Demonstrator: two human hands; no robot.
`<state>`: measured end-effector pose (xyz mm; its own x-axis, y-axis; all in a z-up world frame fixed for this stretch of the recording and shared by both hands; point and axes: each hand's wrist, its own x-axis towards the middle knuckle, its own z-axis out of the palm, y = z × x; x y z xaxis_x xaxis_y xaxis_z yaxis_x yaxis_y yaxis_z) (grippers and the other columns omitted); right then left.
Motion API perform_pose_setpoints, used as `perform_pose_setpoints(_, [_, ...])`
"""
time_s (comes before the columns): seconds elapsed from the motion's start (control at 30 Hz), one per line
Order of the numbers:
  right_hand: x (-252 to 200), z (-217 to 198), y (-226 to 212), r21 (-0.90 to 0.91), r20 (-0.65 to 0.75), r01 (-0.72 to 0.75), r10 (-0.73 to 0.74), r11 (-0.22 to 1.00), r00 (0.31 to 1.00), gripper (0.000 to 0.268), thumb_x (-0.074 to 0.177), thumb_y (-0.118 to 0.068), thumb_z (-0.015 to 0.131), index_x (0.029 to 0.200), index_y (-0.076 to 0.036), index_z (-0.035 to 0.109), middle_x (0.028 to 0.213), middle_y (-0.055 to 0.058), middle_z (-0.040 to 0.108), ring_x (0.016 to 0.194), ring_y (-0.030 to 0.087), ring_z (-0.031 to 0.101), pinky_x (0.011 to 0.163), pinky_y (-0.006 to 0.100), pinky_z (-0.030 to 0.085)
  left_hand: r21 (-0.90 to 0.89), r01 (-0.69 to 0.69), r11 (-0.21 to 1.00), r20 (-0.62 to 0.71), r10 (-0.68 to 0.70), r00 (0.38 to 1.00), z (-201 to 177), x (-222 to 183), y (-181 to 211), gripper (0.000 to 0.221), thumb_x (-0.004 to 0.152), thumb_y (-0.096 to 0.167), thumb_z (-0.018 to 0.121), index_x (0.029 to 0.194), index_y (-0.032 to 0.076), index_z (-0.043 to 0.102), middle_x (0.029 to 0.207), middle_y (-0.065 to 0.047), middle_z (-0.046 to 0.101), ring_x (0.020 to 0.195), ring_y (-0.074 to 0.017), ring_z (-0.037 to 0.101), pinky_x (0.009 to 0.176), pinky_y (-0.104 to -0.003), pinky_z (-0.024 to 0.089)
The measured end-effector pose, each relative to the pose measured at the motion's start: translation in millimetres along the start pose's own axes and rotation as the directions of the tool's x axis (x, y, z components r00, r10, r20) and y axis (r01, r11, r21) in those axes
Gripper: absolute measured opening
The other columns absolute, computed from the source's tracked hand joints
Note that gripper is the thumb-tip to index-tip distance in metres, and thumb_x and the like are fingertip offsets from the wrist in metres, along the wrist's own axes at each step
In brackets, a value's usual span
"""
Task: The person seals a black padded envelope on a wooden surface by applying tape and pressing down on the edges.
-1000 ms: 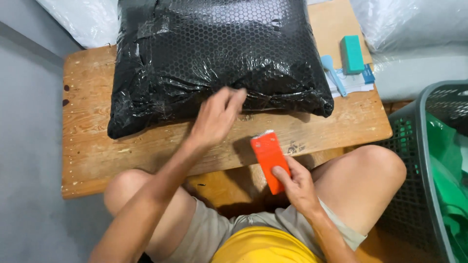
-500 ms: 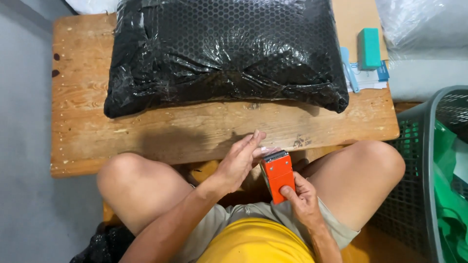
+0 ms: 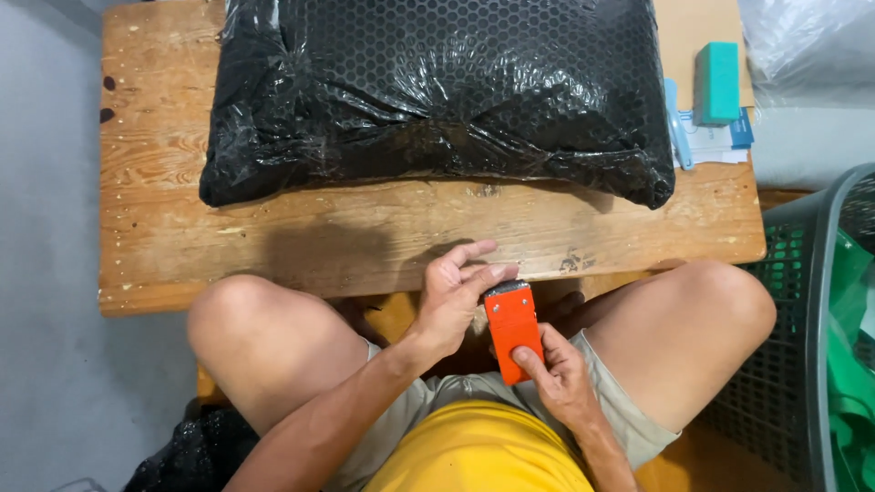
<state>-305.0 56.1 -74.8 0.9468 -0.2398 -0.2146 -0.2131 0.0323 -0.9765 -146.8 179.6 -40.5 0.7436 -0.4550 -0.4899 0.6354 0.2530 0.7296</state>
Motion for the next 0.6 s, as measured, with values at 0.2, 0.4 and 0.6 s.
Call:
perform_pose_setpoints(0.2, [0.4,7.3,-13.7,-0.152,-0.032,0.032,-0.037,0.988,0.999,0.018,0.095,-0.026,0.063,0.095,-0.008,0.066,0.076,0.003,0.078,0.059,0.009,0.064,0.052,0.023,0.051,0.061,-0.116,0.991,-0.058,0.119,0.991,3.0,3.6,-4.7,0.055,0.092,0.012,0.069,0.142,-0.004,0.054,0.095,-0.023,0.079,0.091,-0.0261,0.078,0.07,-0.033,0.062])
perform_pose_setpoints(0.4, [-1.4,7.4,6.9,-0.231,-0.115,0.045,-0.073,0.972,0.991,0.018,0.092,-0.028,0.069,0.089,-0.01,0.065,0.067,-0.004,0.059,0.056,0.008,0.047,0.051,0.024,0.039,-0.017,-0.15,0.988,-0.11,0.148,0.983,3.1,8.2,-17.6,0.057,0.089,0.012,0.072,0.139,-0.007,0.054,0.092,-0.023,0.078,0.085,-0.0248,0.076,0.067,-0.032,0.06])
perform_pose_setpoints(0.6, [-5.4,18.0,6.2,-0.247,-0.224,-0.139,0.083,0.959,0.971,0.021,0.084,-0.026,0.079,0.078,-0.013,0.064,0.062,-0.006,0.056,0.058,0.008,0.044,0.052,0.026,0.039,-0.152,-0.299,0.942,-0.207,0.266,0.942,5.0,20.5,-1.8,0.048,0.09,0.008,0.07,0.135,-0.004,0.056,0.093,-0.021,0.077,0.097,-0.0291,0.077,0.096,-0.046,0.061])
